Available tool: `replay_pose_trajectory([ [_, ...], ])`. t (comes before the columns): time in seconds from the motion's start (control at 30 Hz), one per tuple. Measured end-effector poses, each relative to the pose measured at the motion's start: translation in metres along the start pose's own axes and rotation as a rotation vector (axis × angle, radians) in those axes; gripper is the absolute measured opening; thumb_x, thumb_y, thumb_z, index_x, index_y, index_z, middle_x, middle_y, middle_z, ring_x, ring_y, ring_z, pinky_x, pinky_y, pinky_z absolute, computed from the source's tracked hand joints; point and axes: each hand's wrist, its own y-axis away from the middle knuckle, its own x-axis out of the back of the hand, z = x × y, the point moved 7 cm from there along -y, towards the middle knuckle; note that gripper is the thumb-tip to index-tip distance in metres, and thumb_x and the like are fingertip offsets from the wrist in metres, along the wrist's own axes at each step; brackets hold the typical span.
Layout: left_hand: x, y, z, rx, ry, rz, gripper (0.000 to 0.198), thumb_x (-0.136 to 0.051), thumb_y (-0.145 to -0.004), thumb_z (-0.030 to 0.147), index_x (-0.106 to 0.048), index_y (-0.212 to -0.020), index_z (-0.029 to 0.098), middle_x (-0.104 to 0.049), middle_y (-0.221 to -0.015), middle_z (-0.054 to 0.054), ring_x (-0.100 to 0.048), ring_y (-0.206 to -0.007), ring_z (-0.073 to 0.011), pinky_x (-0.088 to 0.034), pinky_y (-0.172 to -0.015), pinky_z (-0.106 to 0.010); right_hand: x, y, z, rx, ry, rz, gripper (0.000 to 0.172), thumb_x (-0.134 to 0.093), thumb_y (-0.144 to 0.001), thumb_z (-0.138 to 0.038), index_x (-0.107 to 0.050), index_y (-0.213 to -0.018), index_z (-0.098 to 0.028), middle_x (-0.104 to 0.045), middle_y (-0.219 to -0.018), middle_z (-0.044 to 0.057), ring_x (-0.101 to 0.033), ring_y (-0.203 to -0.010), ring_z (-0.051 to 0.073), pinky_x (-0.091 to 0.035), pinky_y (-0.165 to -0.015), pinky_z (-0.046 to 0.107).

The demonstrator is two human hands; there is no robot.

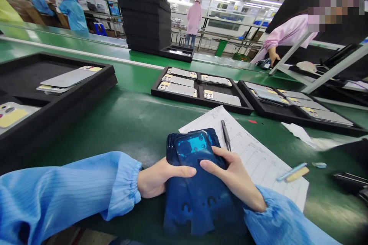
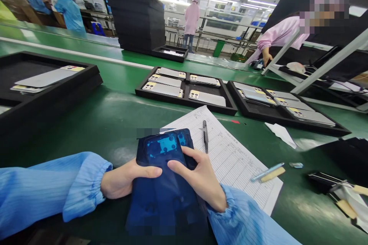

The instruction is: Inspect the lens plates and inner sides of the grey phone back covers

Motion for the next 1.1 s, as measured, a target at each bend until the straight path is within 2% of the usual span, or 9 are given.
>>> replay_pose_trajectory([
  [0.23,0.013,0.001,-0.007,0.156,0.136,0.202,0.03,-0.05,-0.071,0.014,-0.064,-0.096,0.007,-0.071,-0.074,-0.008,-0.065,-0.066,-0.0169,-0.049,-0.072,-0.028,0.03,-0.005,0.008,0.008,0.088,0.28,0.026,-0.066,-0.066,-0.039,-0.067,-0.085,-0.021,-0.069,-0.087,0.003,-0.063,-0.082,0.024,-0.05,-0.073,0.034],
  [0.3,0.011,0.001,-0.005,0.131,0.1,0.19,0.029,-0.052,-0.072,0.014,-0.063,-0.098,0.009,-0.071,-0.077,-0.008,-0.066,-0.069,-0.0179,-0.048,-0.073,-0.029,0.03,-0.005,0.007,0.008,0.074,0.276,0.026,-0.067,-0.065,-0.039,-0.066,-0.085,-0.021,-0.069,-0.085,0.003,-0.063,-0.081,0.024,-0.05,-0.073,0.034],
  [0.5,0.005,0.0,0.0,0.037,0.011,0.104,0.037,-0.062,-0.071,0.017,-0.058,-0.108,0.016,-0.067,-0.099,-0.009,-0.063,-0.088,-0.0225,-0.045,-0.085,-0.037,0.006,-0.003,0.005,-0.039,-0.024,0.037,0.023,-0.067,-0.066,-0.037,-0.064,-0.082,-0.019,-0.068,-0.076,0.0,-0.062,-0.071,0.019,-0.051,-0.061,0.027],
  [0.6,0.006,0.0,0.0,0.03,0.005,0.098,0.035,-0.062,-0.072,0.018,-0.058,-0.108,0.015,-0.067,-0.099,-0.009,-0.062,-0.092,-0.0226,-0.044,-0.089,-0.038,0.011,-0.003,0.006,-0.062,-0.076,0.1,0.023,-0.066,-0.068,-0.037,-0.062,-0.08,-0.018,-0.066,-0.073,0.0,-0.061,-0.068,0.019,-0.051,-0.056,0.026],
  [0.7,0.007,0.0,-0.001,0.058,0.034,0.104,0.034,-0.06,-0.073,0.019,-0.059,-0.107,0.014,-0.067,-0.099,-0.009,-0.061,-0.094,-0.0227,-0.043,-0.09,-0.039,0.03,-0.002,0.002,-0.02,-0.088,0.278,0.024,-0.065,-0.068,-0.039,-0.06,-0.081,-0.019,-0.064,-0.071,0.001,-0.061,-0.067,0.019,-0.05,-0.055,0.026],
  [0.83,0.009,0.001,-0.003,0.078,0.062,0.11,0.029,-0.06,-0.073,0.018,-0.061,-0.102,0.012,-0.068,-0.097,-0.009,-0.061,-0.095,-0.0227,-0.043,-0.09,-0.037,0.051,-0.002,-0.006,0.081,-0.08,0.397,0.042,-0.061,-0.074,-0.036,-0.049,-0.114,-0.029,-0.062,-0.102,0.002,-0.059,-0.092,0.024,-0.05,-0.077,0.034],
  [0.93,0.008,0.001,-0.003,0.07,0.053,0.108,0.03,-0.061,-0.072,0.016,-0.062,-0.101,0.012,-0.068,-0.098,-0.009,-0.061,-0.095,-0.0236,-0.042,-0.091,-0.039,0.059,-0.003,-0.009,0.16,-0.015,0.438,0.061,-0.059,-0.076,-0.032,-0.029,-0.13,-0.036,-0.044,-0.13,-0.001,-0.048,-0.112,0.026,-0.04,-0.093,0.039],
  [1.03,0.008,0.001,-0.003,0.064,0.051,0.106,0.032,-0.061,-0.072,0.015,-0.061,-0.104,0.013,-0.068,-0.098,-0.009,-0.061,-0.093,-0.0231,-0.042,-0.092,-0.041,0.053,-0.004,-0.009,0.207,0.044,0.392,0.068,-0.057,-0.078,-0.031,-0.019,-0.133,-0.038,-0.024,-0.142,-0.005,-0.033,-0.125,0.025,-0.03,-0.102,0.04],
  [1.1,0.007,0.001,-0.003,0.053,0.047,0.094,0.032,-0.061,-0.072,0.015,-0.061,-0.104,0.014,-0.067,-0.098,-0.008,-0.062,-0.093,-0.0223,-0.042,-0.092,-0.04,0.044,-0.004,-0.007,0.199,0.049,0.319,0.064,-0.054,-0.08,-0.031,-0.019,-0.133,-0.04,-0.022,-0.143,-0.008,-0.027,-0.128,0.022,-0.024,-0.105,0.039],
])
